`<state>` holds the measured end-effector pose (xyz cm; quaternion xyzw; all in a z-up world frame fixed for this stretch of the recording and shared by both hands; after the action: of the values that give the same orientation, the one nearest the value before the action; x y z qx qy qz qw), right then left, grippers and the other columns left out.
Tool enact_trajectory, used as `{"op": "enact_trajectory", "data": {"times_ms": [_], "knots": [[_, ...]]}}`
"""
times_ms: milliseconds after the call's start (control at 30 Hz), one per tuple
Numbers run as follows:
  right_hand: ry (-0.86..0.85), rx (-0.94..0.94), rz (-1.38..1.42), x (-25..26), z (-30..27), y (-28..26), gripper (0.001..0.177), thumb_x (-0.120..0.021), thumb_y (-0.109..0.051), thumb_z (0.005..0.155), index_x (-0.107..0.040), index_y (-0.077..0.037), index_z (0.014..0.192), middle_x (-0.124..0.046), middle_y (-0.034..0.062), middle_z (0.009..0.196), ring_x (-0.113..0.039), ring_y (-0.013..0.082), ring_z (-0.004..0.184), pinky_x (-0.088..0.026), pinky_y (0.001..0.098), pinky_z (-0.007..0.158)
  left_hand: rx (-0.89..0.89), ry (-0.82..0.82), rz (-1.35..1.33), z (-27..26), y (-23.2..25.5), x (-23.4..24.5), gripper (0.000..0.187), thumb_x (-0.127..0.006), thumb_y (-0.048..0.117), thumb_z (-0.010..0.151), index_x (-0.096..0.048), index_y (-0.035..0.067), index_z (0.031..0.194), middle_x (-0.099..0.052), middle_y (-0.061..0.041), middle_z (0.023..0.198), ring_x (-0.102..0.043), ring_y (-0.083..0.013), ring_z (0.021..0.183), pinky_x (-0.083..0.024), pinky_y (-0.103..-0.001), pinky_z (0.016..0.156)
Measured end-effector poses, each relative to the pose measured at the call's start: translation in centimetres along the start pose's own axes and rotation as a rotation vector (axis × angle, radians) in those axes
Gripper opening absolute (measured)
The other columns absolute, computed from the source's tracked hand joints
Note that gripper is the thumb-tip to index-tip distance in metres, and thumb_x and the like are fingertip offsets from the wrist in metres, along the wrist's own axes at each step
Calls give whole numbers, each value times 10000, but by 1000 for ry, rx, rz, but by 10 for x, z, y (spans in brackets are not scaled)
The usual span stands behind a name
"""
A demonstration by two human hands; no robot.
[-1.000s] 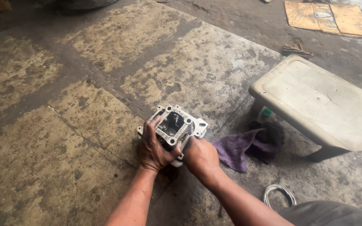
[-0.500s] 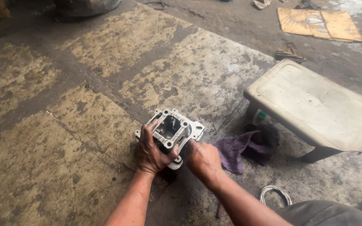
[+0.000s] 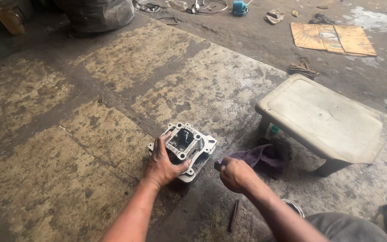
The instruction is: The person is cleaning a metallic engine part using a cloth and a small tool. They wipe the surface and scrape off residue from the edges and crevices.
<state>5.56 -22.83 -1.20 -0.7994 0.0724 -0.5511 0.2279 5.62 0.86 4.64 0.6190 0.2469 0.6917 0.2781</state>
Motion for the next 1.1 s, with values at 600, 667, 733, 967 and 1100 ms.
{"op": "enact_trajectory", "data": {"times_ms": [600, 667, 733, 967, 1100], "knots": [[248, 163, -124, -65, 27, 11, 293, -451, -109, 976, -597, -107, 1229, -702, 203, 908, -697, 387, 763, -561, 503, 661, -183, 338, -67, -2, 4, -8, 918, -772, 552, 711, -389, 43, 1371, -598, -193, 1177, -650, -342, 1062, -563, -460, 893], [214, 229, -192, -66, 23, 6, 302, -423, -46, 972, -583, -56, 1228, -690, 218, 1006, -711, 372, 749, -579, 482, 636, -228, 401, -33, -5, 6, -6, 933, -793, 553, 681, -412, 41, 1362, -608, -202, 1174, -649, -364, 1058, -550, -476, 898], [343, 239, -131, -40, 13, 5, 310, -458, -68, 939, -624, -90, 1200, -712, 197, 1008, -705, 378, 802, -577, 478, 691, -240, 418, -28, -7, 6, -6, 944, -807, 558, 662, -425, 43, 1355, -615, -202, 1165, -649, -373, 1052, -541, -482, 891], [329, 157, -245, -27, 10, 16, 451, -484, -69, 929, -586, -132, 1364, -619, 202, 1354, -705, 336, 991, -573, 422, 872, -235, 406, -54, -6, 3, -3, 942, -816, 553, 654, -430, 64, 1360, -623, -191, 1168, -649, -368, 1065, -543, -484, 904], [159, 192, -352, -53, 10, 17, 540, -428, -27, 979, -435, -99, 1514, -541, 188, 1443, -704, 305, 1032, -597, 370, 865, -204, 371, -70, -5, -3, -6, 960, -805, 564, 653, -412, 66, 1373, -613, -194, 1170, -650, -351, 1055, -557, -476, 878]]}}
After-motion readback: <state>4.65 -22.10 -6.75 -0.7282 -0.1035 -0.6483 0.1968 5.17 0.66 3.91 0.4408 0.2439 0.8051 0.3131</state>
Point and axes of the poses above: each hand's wrist, its own z-axis towards the middle knuckle, its own x-axis out of the back of the hand, y = z × x, the point moved 6 cm from there along z, towards the middle knuckle
